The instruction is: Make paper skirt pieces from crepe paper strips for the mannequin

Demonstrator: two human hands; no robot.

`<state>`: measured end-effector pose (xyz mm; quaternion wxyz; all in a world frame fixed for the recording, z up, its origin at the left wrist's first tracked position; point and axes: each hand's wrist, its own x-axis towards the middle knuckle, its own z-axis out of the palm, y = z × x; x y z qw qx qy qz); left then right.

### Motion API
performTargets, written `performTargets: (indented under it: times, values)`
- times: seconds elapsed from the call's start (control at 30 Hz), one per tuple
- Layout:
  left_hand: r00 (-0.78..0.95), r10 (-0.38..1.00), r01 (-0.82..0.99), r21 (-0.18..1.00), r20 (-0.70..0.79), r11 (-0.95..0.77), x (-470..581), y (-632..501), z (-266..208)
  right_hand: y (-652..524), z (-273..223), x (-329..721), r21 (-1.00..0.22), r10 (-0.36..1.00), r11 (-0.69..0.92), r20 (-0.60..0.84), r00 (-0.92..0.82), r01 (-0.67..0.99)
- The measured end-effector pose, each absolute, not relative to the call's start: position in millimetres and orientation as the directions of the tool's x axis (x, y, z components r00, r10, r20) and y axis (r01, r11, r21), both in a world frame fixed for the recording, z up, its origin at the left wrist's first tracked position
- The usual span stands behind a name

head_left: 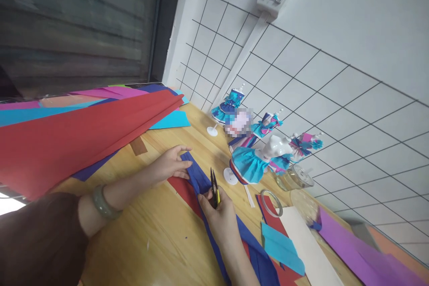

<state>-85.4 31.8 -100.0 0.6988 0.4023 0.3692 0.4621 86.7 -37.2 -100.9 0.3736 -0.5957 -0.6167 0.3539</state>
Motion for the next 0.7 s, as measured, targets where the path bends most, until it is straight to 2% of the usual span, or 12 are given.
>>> performTargets:
  times: [0.17, 0.37, 0.53, 0.7]
  values:
    - [0.306, 0.947, -0.346, 0.915, -0.1, 0.209, -84.9, 33.7, -103.8, -36.2, -100.1, 87.5, -0.886, 1.0, 0.011, 0.015, 0.005, 0.463]
    - [0.323, 0.945, -0.351, 0.921, -0.05, 0.169, -84.0, 31.0, -99.2, -34.4, -100.0, 88.2, -0.886, 0.99, 0.08, 0.125, 0.068, 0.456]
    - [0.308, 0.951, -0.363, 0.922, -0.017, 0.135, -84.8, 30.6, -98.0, -35.8, -98.2, 85.3, -0.891, 0.993, 0.014, 0.068, 0.102, 0.454]
    - [0.292, 0.956, -0.382, 0.917, 0.0, 0.117, -86.3, 32.6, -97.0, -38.1, -94.9, 81.0, -0.928, 0.994, -0.025, 0.015, 0.104, 0.373]
